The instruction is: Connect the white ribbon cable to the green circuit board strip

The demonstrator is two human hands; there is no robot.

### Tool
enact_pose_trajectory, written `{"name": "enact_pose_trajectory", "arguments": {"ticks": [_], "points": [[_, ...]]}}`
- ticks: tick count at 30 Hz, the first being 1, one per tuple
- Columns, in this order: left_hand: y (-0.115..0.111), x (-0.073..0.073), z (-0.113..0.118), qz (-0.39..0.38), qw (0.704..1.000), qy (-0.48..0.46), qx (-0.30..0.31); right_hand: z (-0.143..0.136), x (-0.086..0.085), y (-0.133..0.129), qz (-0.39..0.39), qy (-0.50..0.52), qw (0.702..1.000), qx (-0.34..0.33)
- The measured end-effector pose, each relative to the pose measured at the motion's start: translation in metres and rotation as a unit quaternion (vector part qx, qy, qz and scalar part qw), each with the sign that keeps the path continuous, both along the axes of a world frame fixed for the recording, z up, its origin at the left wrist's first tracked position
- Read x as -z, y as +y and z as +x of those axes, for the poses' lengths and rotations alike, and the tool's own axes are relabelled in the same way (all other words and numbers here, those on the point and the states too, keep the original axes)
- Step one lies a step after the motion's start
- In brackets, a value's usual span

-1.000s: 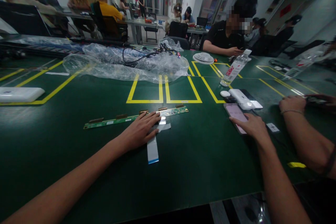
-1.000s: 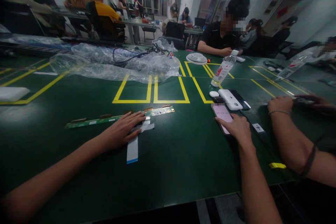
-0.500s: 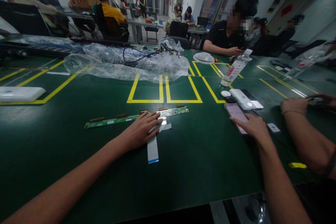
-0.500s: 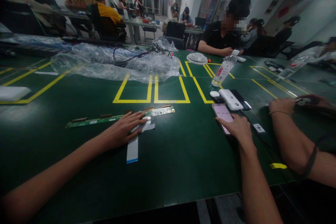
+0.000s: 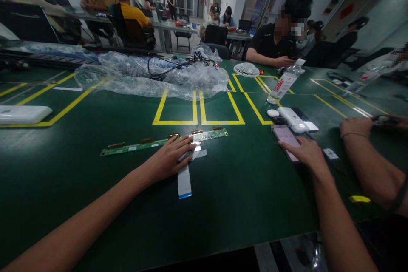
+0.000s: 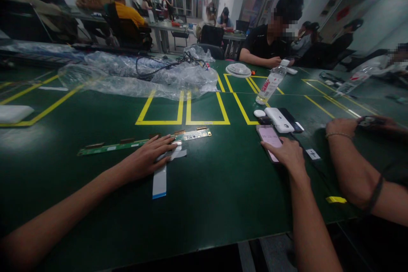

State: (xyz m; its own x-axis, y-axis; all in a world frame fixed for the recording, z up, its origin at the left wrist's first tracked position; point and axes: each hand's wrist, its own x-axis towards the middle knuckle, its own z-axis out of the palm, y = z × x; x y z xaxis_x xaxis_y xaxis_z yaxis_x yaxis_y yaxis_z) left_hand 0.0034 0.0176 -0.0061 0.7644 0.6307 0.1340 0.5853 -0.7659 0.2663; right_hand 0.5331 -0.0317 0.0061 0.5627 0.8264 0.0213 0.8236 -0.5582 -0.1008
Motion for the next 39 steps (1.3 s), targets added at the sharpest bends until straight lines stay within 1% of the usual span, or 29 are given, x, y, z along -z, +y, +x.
{"name": "enact_pose_trajectory", "arguments": {"ticks": [6,11,22,28,39], "points": [[0.0001,0.0009,-0.0003,-0.002,1.0,-0.005,-0.002,0.0027,0.002,0.0007,0.02,-0.002,1.0,-0.014],[-0.0001,0.001,-0.0004,-0.001,1.0,-0.001,-0.005,0.0016,0.0006,0.0013,0.013,0.01,1.0,0.002],[-0.0005,0.0014,-0.0003,0.01,1.0,-0.001,-0.003,0.0027,-0.0003,0.0014,0.005,0.017,1.0,0.004],[0.0004,0.0017,0.0002,0.012,1.0,0.003,-0.001,0.0001,0.0,-0.0002,0.016,0.007,1.0,-0.003],[-0.0006,0.0017,-0.0003,0.007,1.0,0.002,-0.008,-0.0032,-0.0053,0.0002,0.004,0.033,0.999,0.01]]}}
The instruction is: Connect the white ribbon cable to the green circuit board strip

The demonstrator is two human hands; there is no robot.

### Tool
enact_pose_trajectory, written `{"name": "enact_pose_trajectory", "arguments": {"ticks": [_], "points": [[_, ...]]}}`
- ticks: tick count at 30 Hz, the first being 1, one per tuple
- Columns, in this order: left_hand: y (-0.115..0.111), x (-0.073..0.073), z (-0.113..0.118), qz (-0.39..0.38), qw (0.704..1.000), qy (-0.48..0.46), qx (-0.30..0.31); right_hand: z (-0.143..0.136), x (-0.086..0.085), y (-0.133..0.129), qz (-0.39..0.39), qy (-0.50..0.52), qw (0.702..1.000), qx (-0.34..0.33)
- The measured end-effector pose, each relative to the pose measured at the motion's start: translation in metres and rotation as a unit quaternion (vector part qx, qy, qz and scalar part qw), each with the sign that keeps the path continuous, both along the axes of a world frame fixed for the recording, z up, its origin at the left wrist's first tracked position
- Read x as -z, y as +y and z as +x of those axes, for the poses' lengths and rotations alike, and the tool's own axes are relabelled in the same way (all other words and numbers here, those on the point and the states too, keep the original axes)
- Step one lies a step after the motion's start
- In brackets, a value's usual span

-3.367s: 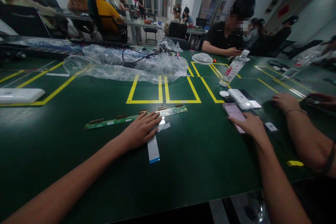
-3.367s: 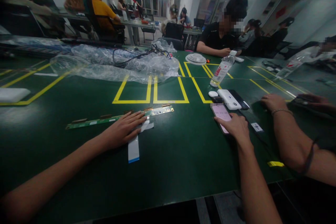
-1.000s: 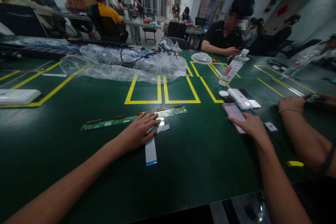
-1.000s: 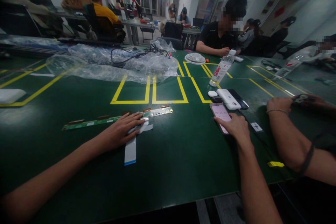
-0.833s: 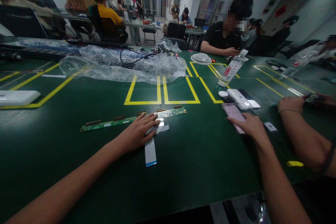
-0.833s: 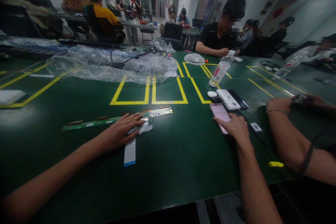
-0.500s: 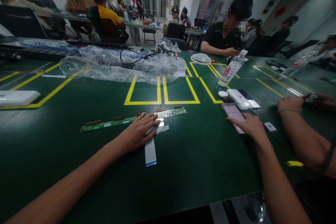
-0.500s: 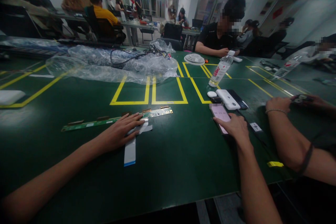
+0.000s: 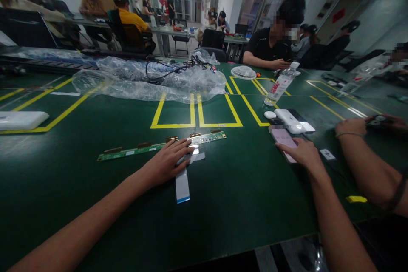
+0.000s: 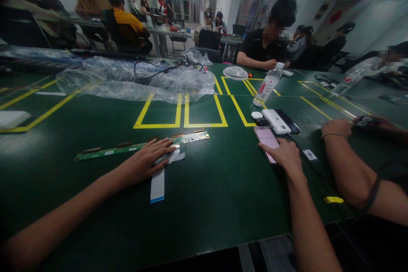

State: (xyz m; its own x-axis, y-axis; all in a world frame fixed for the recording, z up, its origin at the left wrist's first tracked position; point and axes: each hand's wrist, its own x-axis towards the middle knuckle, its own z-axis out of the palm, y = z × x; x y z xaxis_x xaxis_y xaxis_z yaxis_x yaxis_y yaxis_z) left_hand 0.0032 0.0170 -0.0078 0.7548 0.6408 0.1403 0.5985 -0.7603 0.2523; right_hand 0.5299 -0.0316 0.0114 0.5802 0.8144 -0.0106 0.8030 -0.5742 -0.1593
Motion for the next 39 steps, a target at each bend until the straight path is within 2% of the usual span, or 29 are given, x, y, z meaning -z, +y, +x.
{"name": "enact_pose_trajectory", "arguments": {"ticks": [18,29,34,39], "points": [[0.0,-0.001,0.0,0.007,1.0,-0.005,0.009,0.0,0.0,0.0,-0.009,-0.009,1.0,0.002],[0.0,-0.003,0.001,0.0,1.0,0.001,0.004,0.001,0.006,0.001,0.031,-0.01,0.999,-0.001],[-0.001,-0.003,0.001,0.003,1.0,-0.003,0.005,-0.011,-0.003,-0.002,0.033,-0.004,0.999,-0.017],[-0.001,-0.001,0.0,0.005,1.0,-0.011,0.008,-0.034,-0.02,-0.01,0.035,-0.03,0.999,0.004]]}}
